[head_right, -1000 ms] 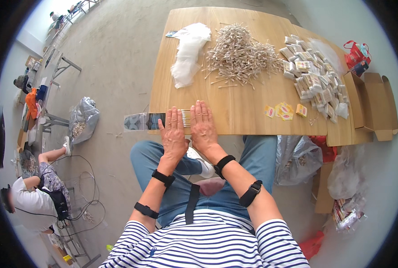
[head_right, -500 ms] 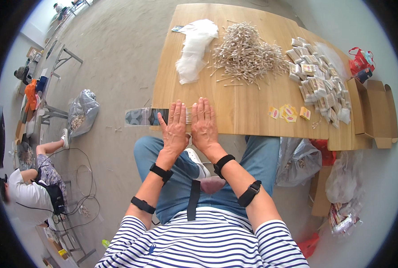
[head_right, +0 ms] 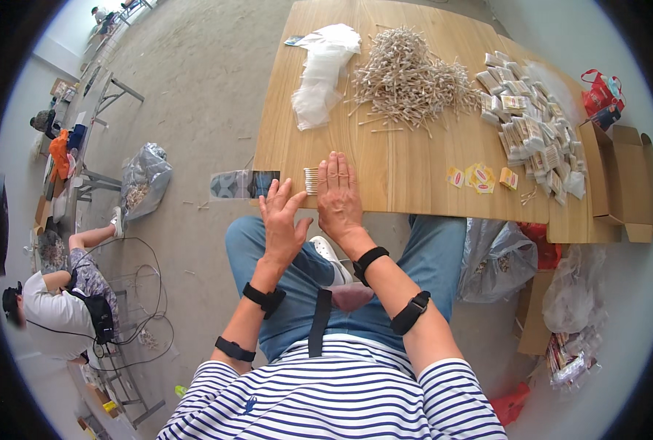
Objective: Packaging and labeling cotton swabs into plastic bags and placing them into boxes for distribution.
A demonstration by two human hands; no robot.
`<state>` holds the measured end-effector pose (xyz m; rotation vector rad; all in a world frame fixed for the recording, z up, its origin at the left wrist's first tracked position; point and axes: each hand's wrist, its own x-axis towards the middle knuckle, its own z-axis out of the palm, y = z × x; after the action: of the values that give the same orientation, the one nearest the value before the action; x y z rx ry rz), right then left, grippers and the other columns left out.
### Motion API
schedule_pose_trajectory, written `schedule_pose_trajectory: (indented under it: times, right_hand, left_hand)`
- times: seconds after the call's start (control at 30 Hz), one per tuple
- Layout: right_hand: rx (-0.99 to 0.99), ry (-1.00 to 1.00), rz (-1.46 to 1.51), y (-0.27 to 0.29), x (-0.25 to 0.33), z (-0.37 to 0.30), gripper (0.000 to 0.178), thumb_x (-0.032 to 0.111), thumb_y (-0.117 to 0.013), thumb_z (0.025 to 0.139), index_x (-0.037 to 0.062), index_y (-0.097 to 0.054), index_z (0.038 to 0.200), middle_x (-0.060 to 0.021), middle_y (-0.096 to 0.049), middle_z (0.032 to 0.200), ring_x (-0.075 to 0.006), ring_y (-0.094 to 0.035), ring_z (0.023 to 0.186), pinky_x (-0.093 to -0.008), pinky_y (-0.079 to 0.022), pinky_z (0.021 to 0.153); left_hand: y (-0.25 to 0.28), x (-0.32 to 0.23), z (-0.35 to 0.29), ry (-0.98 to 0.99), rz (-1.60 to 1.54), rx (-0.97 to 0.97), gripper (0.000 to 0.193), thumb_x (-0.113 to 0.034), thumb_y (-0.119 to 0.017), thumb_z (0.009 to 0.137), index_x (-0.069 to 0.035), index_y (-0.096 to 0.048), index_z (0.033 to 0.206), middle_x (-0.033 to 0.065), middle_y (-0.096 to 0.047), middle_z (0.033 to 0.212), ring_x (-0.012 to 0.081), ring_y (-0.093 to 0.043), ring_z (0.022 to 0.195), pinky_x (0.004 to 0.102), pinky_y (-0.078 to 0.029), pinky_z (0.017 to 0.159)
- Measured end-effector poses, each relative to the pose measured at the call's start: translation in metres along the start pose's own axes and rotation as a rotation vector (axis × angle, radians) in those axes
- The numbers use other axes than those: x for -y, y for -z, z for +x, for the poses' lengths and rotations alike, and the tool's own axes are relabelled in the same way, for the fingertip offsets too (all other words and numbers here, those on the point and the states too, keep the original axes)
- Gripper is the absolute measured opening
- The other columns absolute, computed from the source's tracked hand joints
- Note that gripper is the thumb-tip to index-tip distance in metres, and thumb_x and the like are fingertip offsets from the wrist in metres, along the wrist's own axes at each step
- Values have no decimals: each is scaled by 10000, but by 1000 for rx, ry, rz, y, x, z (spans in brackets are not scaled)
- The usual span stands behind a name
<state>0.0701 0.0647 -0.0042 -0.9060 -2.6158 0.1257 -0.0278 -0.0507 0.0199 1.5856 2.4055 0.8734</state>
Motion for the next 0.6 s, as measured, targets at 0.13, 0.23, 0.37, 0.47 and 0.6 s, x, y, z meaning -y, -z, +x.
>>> schedule_pose_trajectory:
  times: [0.13, 0.23, 0.37, 0.47, 0.6]
  right_hand:
    - [6, -3, 23, 0, 0, 0, 752, 107, -679, 786, -94, -382, 1447, -299, -336, 1540, -422, -276, 1481, -483, -199, 1234]
    - [3, -9, 17, -1, 1, 0, 751, 110, -673, 790, -95, -379, 1450, -299, -333, 1543, -422, -275, 1482, -483, -197, 1235]
    - [11, -12, 15, -1, 0, 0, 768, 112, -672, 788, -93, -365, 1463, -296, -319, 1554, -420, -267, 1487, -483, -191, 1236]
    - [22, -15, 7, -1, 0, -1, 775, 113, -669, 790, -92, -358, 1469, -291, -314, 1560, -419, -262, 1490, -483, -186, 1236]
    - [56, -29, 32, 2, 1, -1, 774, 112, -661, 797, -89, -347, 1475, -285, -308, 1565, -417, -258, 1493, -484, -182, 1237]
  left_hand:
    - [-2, -1, 0, 23, -5, 0, 542, -65, -777, 736, -118, -655, 1261, 152, -454, 1509, 371, -288, 1482, 615, -145, 1203]
    - [-2, -1, 0, 32, -3, -4, 534, -67, -778, 735, -122, -660, 1253, 149, -456, 1506, 372, -290, 1481, 622, -143, 1199]
    - [-2, -2, 1, 10, 3, -26, 498, -83, -749, 743, -107, -671, 1234, 174, -466, 1482, 393, -302, 1468, 651, -129, 1187]
    - [-3, -3, 2, 8, 6, -29, 489, -94, -759, 745, -108, -675, 1227, 175, -467, 1480, 394, -303, 1468, 654, -127, 1184]
    - [-3, -3, 1, 6, 28, -28, 492, -113, -777, 743, -111, -673, 1224, 179, -466, 1478, 395, -305, 1466, 660, -128, 1179]
